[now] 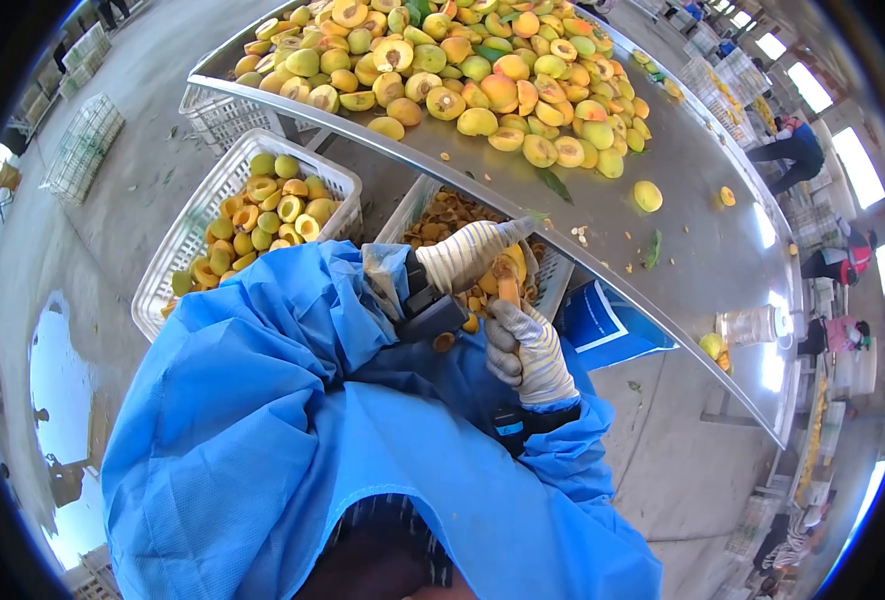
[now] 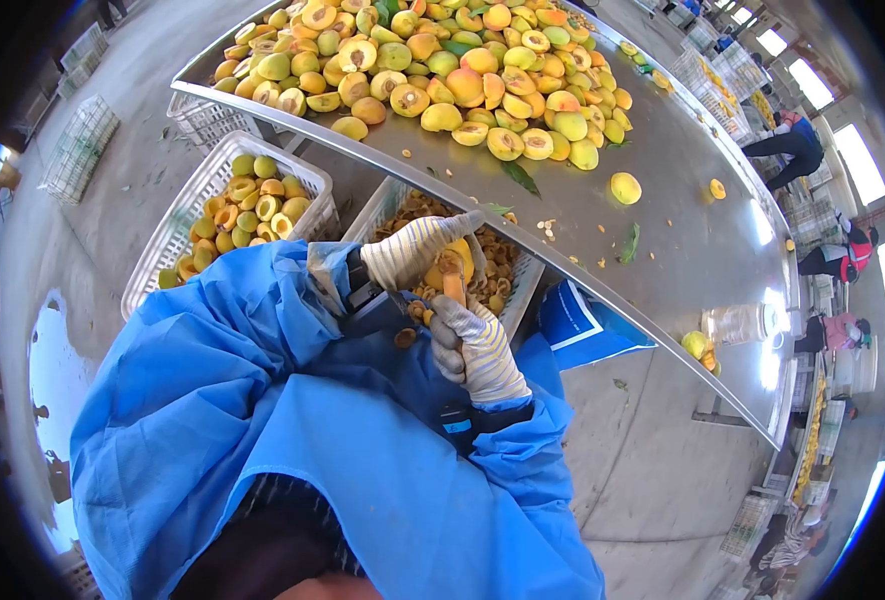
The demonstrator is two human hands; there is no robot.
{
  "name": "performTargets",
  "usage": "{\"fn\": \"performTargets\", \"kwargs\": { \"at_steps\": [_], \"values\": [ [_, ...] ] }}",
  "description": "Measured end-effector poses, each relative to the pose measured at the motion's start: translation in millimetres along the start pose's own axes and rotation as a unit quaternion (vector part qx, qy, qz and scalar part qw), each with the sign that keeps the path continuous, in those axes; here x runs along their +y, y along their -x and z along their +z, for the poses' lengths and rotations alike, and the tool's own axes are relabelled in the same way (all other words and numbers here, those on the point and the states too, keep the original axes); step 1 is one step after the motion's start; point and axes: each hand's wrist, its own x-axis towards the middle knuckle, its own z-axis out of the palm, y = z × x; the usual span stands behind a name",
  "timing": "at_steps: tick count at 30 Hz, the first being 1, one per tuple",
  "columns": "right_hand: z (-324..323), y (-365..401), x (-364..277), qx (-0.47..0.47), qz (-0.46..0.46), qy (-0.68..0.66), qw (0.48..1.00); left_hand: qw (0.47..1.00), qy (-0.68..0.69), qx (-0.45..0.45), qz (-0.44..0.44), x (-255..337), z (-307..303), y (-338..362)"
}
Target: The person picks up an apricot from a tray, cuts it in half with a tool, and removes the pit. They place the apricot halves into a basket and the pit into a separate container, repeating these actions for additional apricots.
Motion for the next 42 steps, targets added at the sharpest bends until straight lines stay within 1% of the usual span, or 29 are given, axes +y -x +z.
{"fn": "performTargets", "kwargs": {
  "at_steps": [1,4,7,8,10,11,13,14,15,18,19,21,22,23,24,25,26,28,29,30,31,33,34,35,36,37,38,40,42],
  "values": [
    [-1.1,0.1,0.7,-0.005,0.006,-0.007,1.0,1.0,-0.018,-0.013,0.011,-0.4,-2.8,1.0],
    [0.8,-0.3,1.6,-0.014,0.004,-0.015,1.0,0.999,0.006,0.04,0.024,-6.3,-5.2,-1.3],
    [-3.5,-4.2,1.6,-0.05,0.006,-0.016,0.999,0.997,0.012,0.06,0.049,-4.5,-3.9,2.7],
    [-3.9,-6.1,2.8,-0.048,0.007,-0.013,0.999,0.996,0.013,0.069,0.055,-4.5,-3.2,3.7],
    [-1.4,-11.1,4.4,-0.042,0.008,-0.006,0.999,0.987,-0.079,0.094,0.102,-9.9,-13.1,-4.7],
    [3.0,-12.7,5.8,-0.017,-0.001,0.03,0.999,0.978,-0.125,0.107,0.124,-12.3,-18.5,-8.4],
    [13.4,-13.6,9.2,0.031,-0.016,0.102,0.994,0.944,-0.264,0.154,0.128,2.3,-9.8,6.2],
    [13.8,-14.1,7.2,0.022,-0.007,0.101,0.995,0.917,-0.333,0.177,0.131,10.1,-7.7,11.0],
    [13.5,-13.9,4.7,0.012,0.001,0.101,0.995,0.941,-0.288,0.152,0.096,12.6,-12.6,10.3],
    [15.6,-14.2,7.2,0.003,0.019,0.101,0.995,0.936,-0.305,0.171,0.032,17.0,-17.7,16.1],
    [16.0,-13.5,8.2,0.004,0.026,0.097,0.995,0.92,-0.348,0.173,0.057,14.4,-21.7,16.6],
    [18.0,-7.9,2.3,0.005,0.047,0.087,0.995,0.88,-0.406,0.206,0.138,18.8,-42.5,18.4],
    [16.0,1.3,-2.0,-0.015,0.033,0.076,0.996,0.857,-0.431,0.221,0.177,26.0,-52.3,23.4],
    [10.7,11.2,-8.6,-0.035,0.02,0.071,0.997,0.883,-0.385,0.254,0.091,42.2,-68.3,31.3],
    [5.1,15.3,-14.0,-0.057,0.005,0.062,0.996,0.865,-0.395,0.301,0.079,54.8,-79.8,40.7],
    [-2.2,8.0,-13.3,0.015,-0.012,0.123,0.992,0.829,-0.446,0.317,0.113,67.0,-87.4,55.1],
    [-3.2,4.1,-11.4,0.053,-0.037,0.213,0.975,0.792,-0.481,0.344,0.152,65.2,-109.9,56.7],
    [-2.7,-2.9,-10.3,0.128,-0.087,0.388,0.909,0.739,-0.547,0.375,0.121,80.1,-130.6,75.5],
    [-20.5,-11.0,-2.6,0.138,-0.144,0.491,0.848,0.661,-0.634,0.392,0.09,85.9,-139.1,83.6],
    [-28.6,-16.7,-0.4,0.149,-0.171,0.538,0.812,0.573,-0.71,0.405,0.059,90.6,-145.7,91.0],
    [-35.1,-20.4,2.0,0.16,-0.195,0.581,0.773,0.554,-0.719,0.419,0.041,94.9,-146.3,97.8],
    [-36.9,-20.8,1.9,0.167,-0.27,0.619,0.718,0.545,-0.709,0.42,0.155,97.4,-153.8,87.9],
    [-33.2,-20.8,1.3,0.166,-0.268,0.617,0.721,0.538,-0.7,0.419,0.212,103.1,-153.8,81.6],
    [-30.7,-21.3,0.0,0.164,-0.265,0.616,0.723,0.547,-0.684,0.423,0.234,108.3,-148.1,68.7],
    [-29.3,-21.9,-0.8,0.162,-0.263,0.617,0.724,0.531,-0.708,0.411,0.219,116.1,-141.3,53.9],
    [-28.5,-22.3,-0.1,0.154,-0.245,0.594,0.751,0.544,-0.706,0.404,0.207,120.8,-142.5,33.6],
    [-30.7,-23.2,1.6,0.151,-0.254,0.601,0.743,0.542,-0.724,0.386,0.183,125.4,-141.6,15.9],
    [-36.4,-26.3,5.3,0.146,-0.272,0.615,0.726,0.557,-0.757,0.337,0.049,141.1,-128.1,-17.1],
    [-33.3,-23.4,5.0,0.156,-0.247,0.589,0.753,0.529,-0.78,0.333,-0.035,133.5,-149.8,-57.7]
  ]
}}
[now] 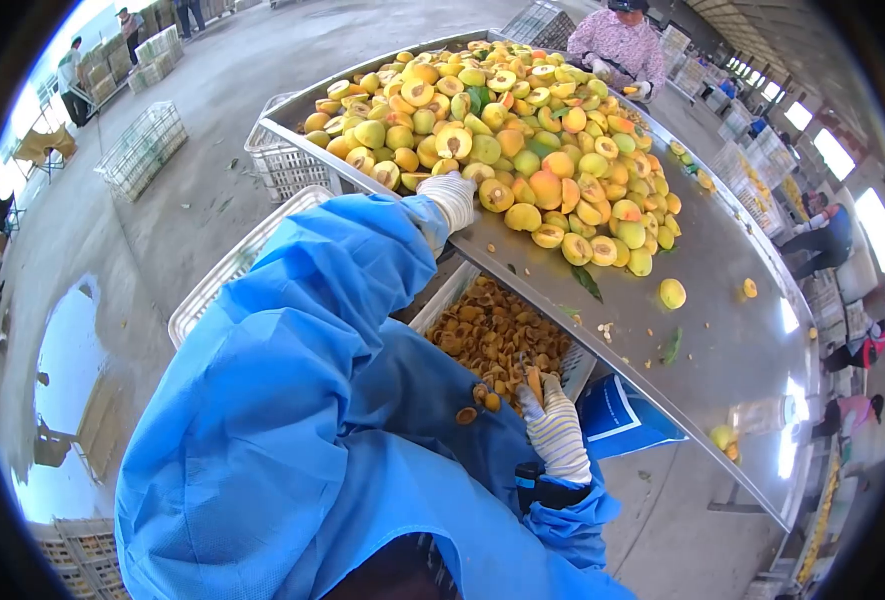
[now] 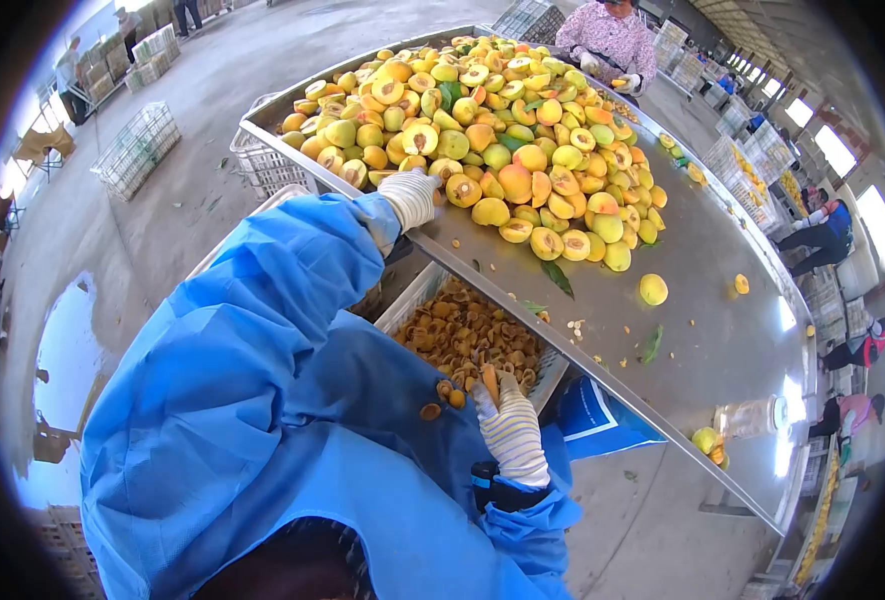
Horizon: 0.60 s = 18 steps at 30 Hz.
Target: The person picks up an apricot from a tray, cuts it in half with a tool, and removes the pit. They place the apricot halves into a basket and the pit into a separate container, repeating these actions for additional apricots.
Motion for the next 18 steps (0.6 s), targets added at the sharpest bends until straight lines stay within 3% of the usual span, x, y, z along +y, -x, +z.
{"fn": "performTargets", "kwargs": {
  "at_steps": [3,6,8,10,11,13,14,16,18],
  "values": [
    [-0.7,3.0,13.5,-0.015,0.035,-0.048,0.998,0.999,-0.019,0.008,-0.039,-7.4,38.0,-35.3],
    [1.0,2.7,24.7,-0.021,0.043,-0.117,0.992,0.997,0.065,0.002,-0.037,2.3,-1.6,-1.6],
    [-0.7,6.5,17.5,-0.018,0.054,-0.164,0.985,0.977,0.188,0.095,-0.028,-9.8,13.0,-6.1],
    [-0.1,5.9,11.7,0.001,0.041,-0.173,0.984,0.877,0.452,0.162,0.006,-12.5,15.8,-1.7],
    [-2.2,5.7,4.9,0.002,0.05,-0.187,0.981,0.796,0.597,0.1,0.025,-12.3,18.6,1.3],
    [-11.5,6.8,-19.0,-0.004,0.1,-0.229,0.968,0.558,0.828,-0.037,0.047,13.5,-15.4,54.4],
    [-15.1,7.5,-29.1,-0.012,0.142,-0.256,0.956,0.487,0.859,-0.12,0.1,20.9,-20.3,75.3],
    [-11.6,3.0,-27.6,0.038,0.09,-0.24,0.966,0.438,0.865,-0.222,0.105,38.7,-14.3,104.1],
    [-5.1,0.7,-16.3,0.093,0.024,-0.198,0.975,0.427,0.86,-0.273,0.063,59.3,-2.9,127.2]
  ]
}}
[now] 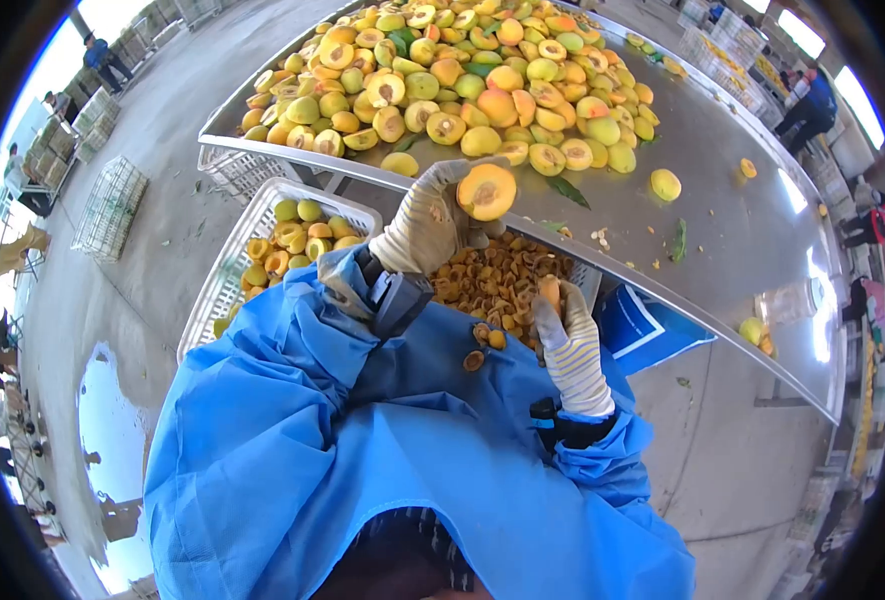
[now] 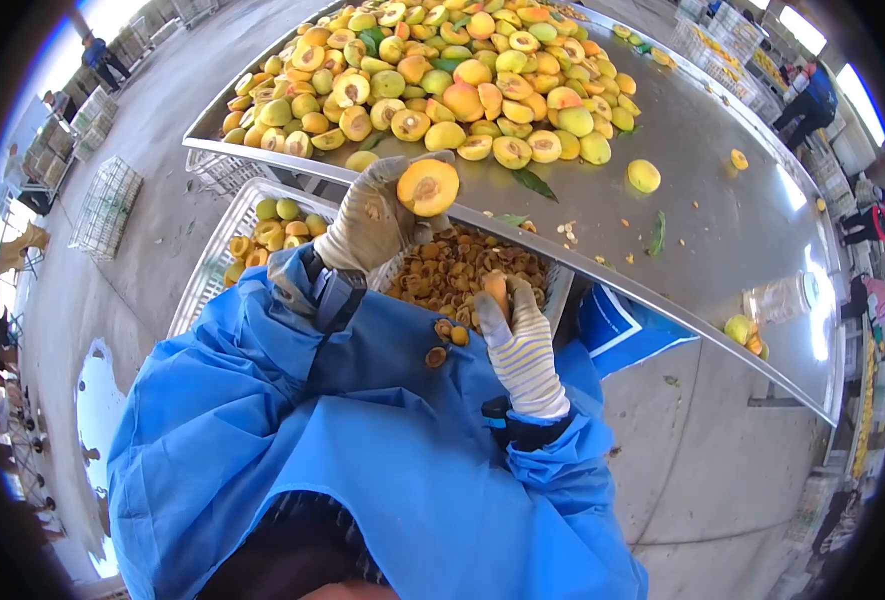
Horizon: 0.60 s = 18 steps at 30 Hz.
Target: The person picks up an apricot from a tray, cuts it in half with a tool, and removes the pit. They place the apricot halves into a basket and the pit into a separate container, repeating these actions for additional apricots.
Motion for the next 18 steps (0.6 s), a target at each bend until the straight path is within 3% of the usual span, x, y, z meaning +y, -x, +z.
{"fn": "performTargets", "kwargs": {
  "at_steps": [4,8,18],
  "values": [
    [1.7,0.9,0.7,0.068,-0.112,0.044,0.99,0.991,-0.078,0.103,0.039,-54.6,34.6,5.2],
    [1.9,4.0,-1.3,0.094,-0.154,0.138,0.974,0.994,-0.081,0.067,0.024,-83.2,29.2,2.7],
    [14.4,7.4,0.9,0.117,-0.138,0.339,0.923,0.981,-0.137,0.087,0.107,-104.2,29.8,-0.7]
  ]
}}
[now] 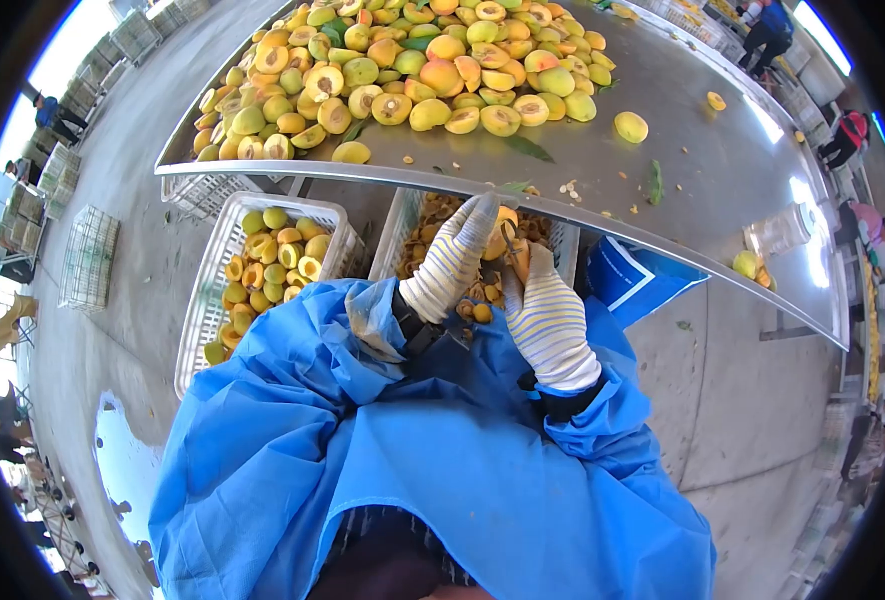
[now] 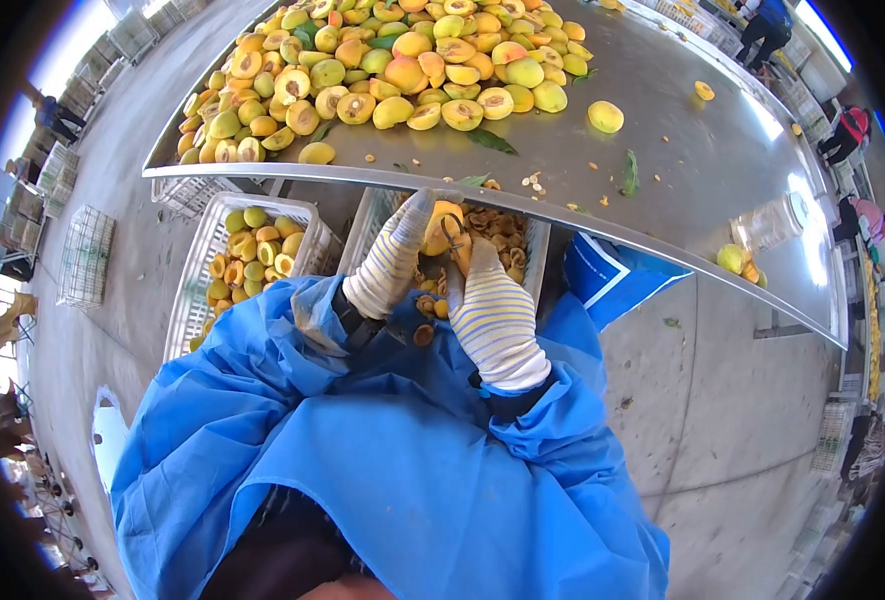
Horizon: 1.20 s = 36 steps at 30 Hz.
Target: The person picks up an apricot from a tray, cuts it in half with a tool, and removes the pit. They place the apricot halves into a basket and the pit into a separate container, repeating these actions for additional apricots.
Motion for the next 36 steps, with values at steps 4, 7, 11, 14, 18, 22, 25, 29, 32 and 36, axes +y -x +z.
{"fn": "performTargets", "kwargs": {
  "at_steps": [4,7,11,14,18,22,25,29,32,36],
  "values": [
    [8.9,6.6,2.8,-0.046,-0.016,0.024,0.999,0.999,0.009,-0.003,-0.044,-5.9,-3.7,-1.5],
    [4.6,5.9,-0.9,-0.106,0.015,0.005,0.994,0.996,-0.055,-0.027,-0.069,11.7,-4.8,3.5],
    [8.0,7.6,6.0,-0.105,-0.012,-0.092,0.99,0.99,-0.095,-0.04,-0.096,14.3,-11.7,0.0],
    [-3.2,3.5,1.8,-0.27,0.185,-0.393,0.859,0.988,-0.149,-0.036,-0.001,-0.6,-12.9,-3.1],
    [-22.8,-2.1,-3.2,-0.31,0.328,-0.579,0.679,0.989,-0.131,-0.062,0.002,10.7,-5.1,-3.3],
    [-35.0,-4.2,8.9,-0.371,0.337,-0.62,0.604,0.972,-0.093,-0.162,-0.145,35.0,-5.6,-3.9],
    [-40.2,-3.9,5.3,-0.385,0.345,-0.666,0.537,0.966,-0.034,-0.189,-0.175,35.6,-6.9,-3.1],
    [-40.3,-5.0,4.3,-0.37,0.357,-0.686,0.514,0.97,0.038,-0.143,-0.192,32.0,-3.4,-1.7],
    [-40.7,-4.5,3.6,-0.38,0.323,-0.693,0.52,0.976,0.001,-0.135,-0.173,31.2,-6.3,-3.8],
    [-39.1,-5.2,7.9,-0.325,0.263,-0.553,0.72,0.977,0.075,-0.014,-0.197,48.1,-28.9,-5.0]
  ]
}}
